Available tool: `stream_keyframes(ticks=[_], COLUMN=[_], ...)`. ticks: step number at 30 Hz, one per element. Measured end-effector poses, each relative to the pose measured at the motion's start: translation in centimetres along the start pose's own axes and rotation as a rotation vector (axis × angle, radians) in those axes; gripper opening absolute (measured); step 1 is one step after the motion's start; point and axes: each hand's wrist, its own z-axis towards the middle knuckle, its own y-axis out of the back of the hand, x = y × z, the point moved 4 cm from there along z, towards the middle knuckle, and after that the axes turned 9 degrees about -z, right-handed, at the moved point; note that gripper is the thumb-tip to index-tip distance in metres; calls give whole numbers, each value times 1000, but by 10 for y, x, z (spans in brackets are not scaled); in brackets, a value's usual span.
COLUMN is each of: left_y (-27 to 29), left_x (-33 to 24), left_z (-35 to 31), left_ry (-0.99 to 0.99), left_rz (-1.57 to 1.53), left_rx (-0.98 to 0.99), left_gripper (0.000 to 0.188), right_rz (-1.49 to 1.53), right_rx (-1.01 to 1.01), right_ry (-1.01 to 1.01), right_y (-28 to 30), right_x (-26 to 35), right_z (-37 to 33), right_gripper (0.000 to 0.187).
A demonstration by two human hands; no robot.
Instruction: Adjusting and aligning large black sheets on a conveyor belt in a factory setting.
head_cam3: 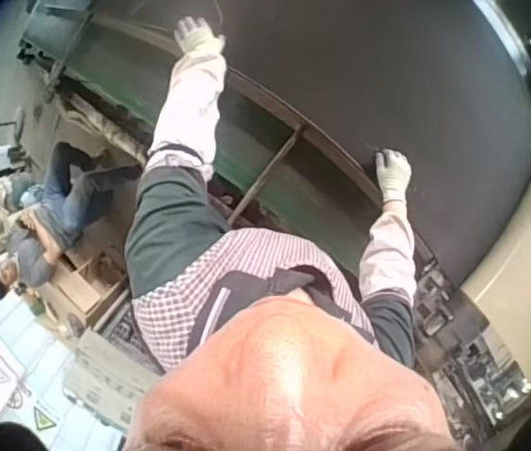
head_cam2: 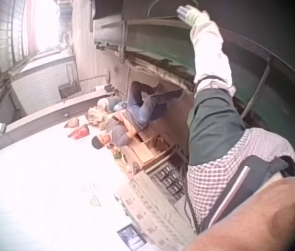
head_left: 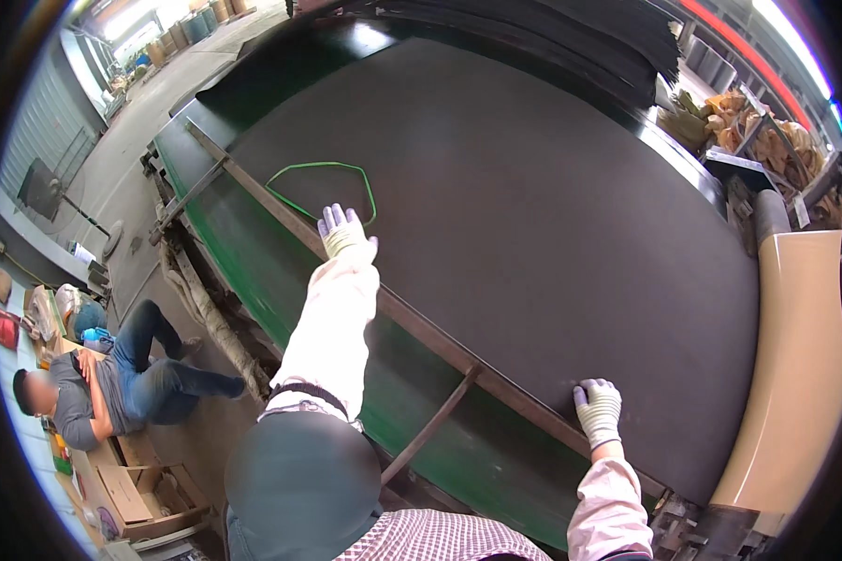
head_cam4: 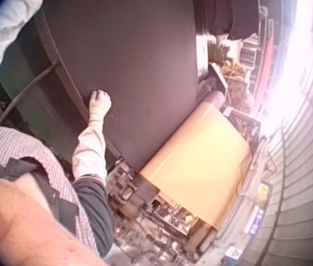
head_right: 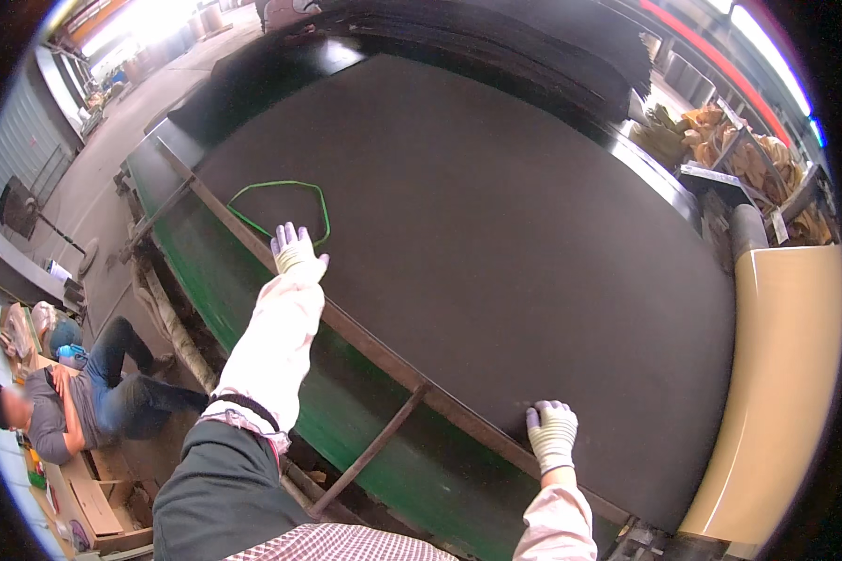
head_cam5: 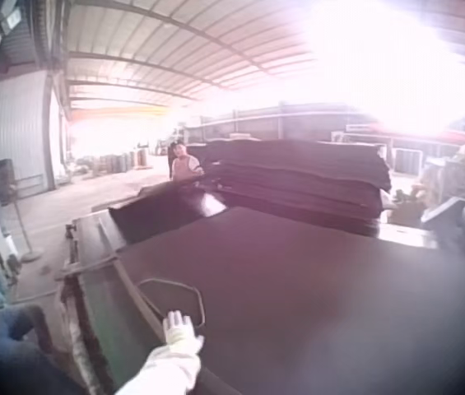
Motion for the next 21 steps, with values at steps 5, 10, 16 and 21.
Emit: stream_keyframes(ticks=[5,10,16,21], left_y=[-37,48,194,226], left_x=[17,69,564,622], left_z=[-19,-118,-427,-732], left_ry=[-368,-94,683,1421], left_rz=[-87,-986,-310,137], left_rx=[2,-259,-275,-284], left_gripper=[14,18,24,35], right_rz=[-124,-454,-539,-577], right_rx=[124,310,438,502], right_ry=[-74,-223,-329,-495], right_y=[-2,0,5,21], right_x=[-57,-132,-203,-247], right_z=[-28,-57,-84,-111], right_gripper=[21,34,33,33])
